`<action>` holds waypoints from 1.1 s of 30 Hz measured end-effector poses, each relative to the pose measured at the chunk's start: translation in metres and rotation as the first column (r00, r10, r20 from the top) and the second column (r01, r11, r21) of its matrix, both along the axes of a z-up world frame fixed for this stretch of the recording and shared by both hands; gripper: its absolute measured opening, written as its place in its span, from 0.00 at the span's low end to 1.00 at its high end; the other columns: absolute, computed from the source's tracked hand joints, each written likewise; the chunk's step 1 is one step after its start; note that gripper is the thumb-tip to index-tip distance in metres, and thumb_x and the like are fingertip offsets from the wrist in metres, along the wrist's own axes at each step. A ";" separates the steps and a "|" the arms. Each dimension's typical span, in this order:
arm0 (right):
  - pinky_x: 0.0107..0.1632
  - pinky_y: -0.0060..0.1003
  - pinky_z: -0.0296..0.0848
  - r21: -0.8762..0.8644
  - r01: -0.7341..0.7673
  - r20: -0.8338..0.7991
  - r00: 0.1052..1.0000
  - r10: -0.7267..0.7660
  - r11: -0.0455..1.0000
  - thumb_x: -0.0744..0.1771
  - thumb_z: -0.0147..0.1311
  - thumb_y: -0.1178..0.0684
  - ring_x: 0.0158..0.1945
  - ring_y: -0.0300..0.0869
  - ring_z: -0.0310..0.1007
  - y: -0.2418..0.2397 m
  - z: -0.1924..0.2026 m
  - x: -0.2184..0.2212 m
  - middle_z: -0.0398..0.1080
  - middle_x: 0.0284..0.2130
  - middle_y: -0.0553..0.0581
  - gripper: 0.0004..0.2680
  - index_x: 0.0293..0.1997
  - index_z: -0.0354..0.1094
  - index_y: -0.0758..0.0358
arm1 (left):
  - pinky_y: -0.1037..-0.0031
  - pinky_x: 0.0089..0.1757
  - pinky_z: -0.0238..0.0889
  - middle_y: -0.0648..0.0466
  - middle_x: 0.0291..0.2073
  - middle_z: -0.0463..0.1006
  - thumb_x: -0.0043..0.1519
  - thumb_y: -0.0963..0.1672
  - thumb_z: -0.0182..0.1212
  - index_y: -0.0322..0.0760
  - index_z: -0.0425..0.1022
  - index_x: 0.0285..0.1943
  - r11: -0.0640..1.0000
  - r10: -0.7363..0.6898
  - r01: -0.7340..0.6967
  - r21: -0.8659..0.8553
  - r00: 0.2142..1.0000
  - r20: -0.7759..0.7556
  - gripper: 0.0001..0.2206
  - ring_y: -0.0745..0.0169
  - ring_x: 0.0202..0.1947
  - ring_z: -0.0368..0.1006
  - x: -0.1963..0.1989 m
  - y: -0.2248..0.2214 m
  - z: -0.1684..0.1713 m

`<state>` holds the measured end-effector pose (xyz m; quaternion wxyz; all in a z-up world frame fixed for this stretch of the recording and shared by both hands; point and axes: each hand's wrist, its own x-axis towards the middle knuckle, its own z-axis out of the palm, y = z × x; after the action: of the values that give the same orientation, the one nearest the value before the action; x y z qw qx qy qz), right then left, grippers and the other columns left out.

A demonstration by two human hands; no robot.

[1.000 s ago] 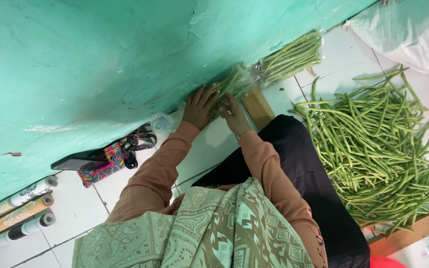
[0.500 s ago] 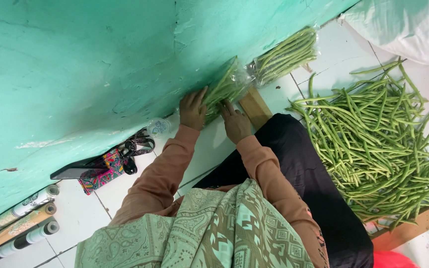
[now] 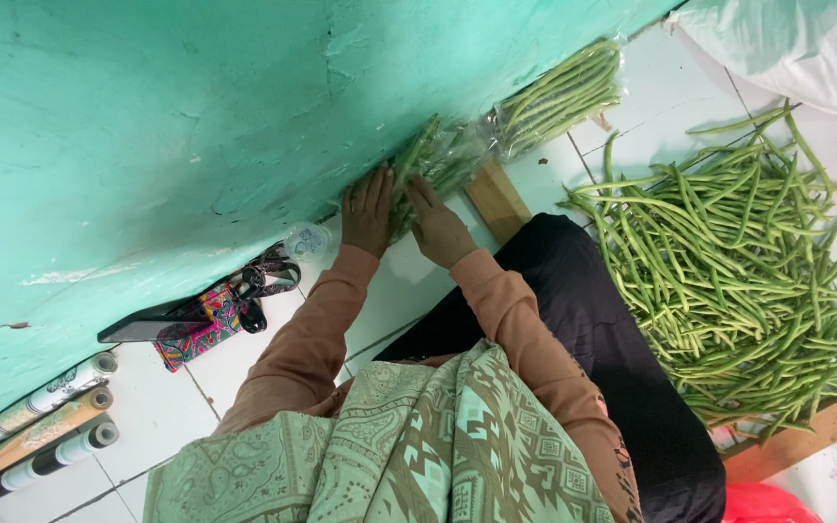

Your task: The person places green beans into clear plastic bags by hand and then sets the filled bags aside against a wall.

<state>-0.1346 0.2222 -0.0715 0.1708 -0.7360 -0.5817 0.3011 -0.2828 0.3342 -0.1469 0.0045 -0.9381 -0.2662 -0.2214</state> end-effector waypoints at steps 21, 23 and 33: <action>0.62 0.52 0.69 -0.393 0.529 -0.868 0.057 -0.494 0.752 0.67 0.60 0.62 0.59 0.53 0.69 -0.031 -0.064 0.030 0.64 0.59 0.67 0.29 0.76 0.44 0.67 | 0.54 0.50 0.61 0.51 0.75 0.50 0.61 0.53 0.64 0.55 0.41 0.83 0.981 -0.129 0.088 -0.171 0.961 -0.247 0.43 0.48 0.62 0.59 0.008 0.016 -0.010; 0.59 0.50 0.70 -0.362 0.532 -0.879 0.079 -0.471 0.766 0.67 0.61 0.61 0.57 0.51 0.70 -0.034 -0.072 0.028 0.65 0.58 0.64 0.28 0.75 0.47 0.66 | 0.54 0.50 0.62 0.51 0.76 0.49 0.60 0.53 0.64 0.55 0.41 0.83 0.977 -0.145 0.098 -0.188 0.957 -0.252 0.43 0.48 0.61 0.60 0.010 0.017 -0.008; 0.66 0.54 0.67 -0.360 0.512 -0.843 0.180 -0.507 0.780 0.67 0.62 0.57 0.67 0.58 0.65 -0.043 -0.070 0.024 0.61 0.66 0.67 0.32 0.78 0.42 0.66 | 0.52 0.62 0.52 0.47 0.78 0.46 0.52 0.50 0.74 0.49 0.45 0.82 0.989 -0.146 0.150 0.000 0.965 -0.220 0.49 0.47 0.73 0.48 0.017 0.009 -0.005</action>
<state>-0.1105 0.1793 -0.1418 0.5516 -0.5929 -0.1098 0.5763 -0.2654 0.3428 -0.1524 0.0250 -0.9740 -0.1915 -0.1185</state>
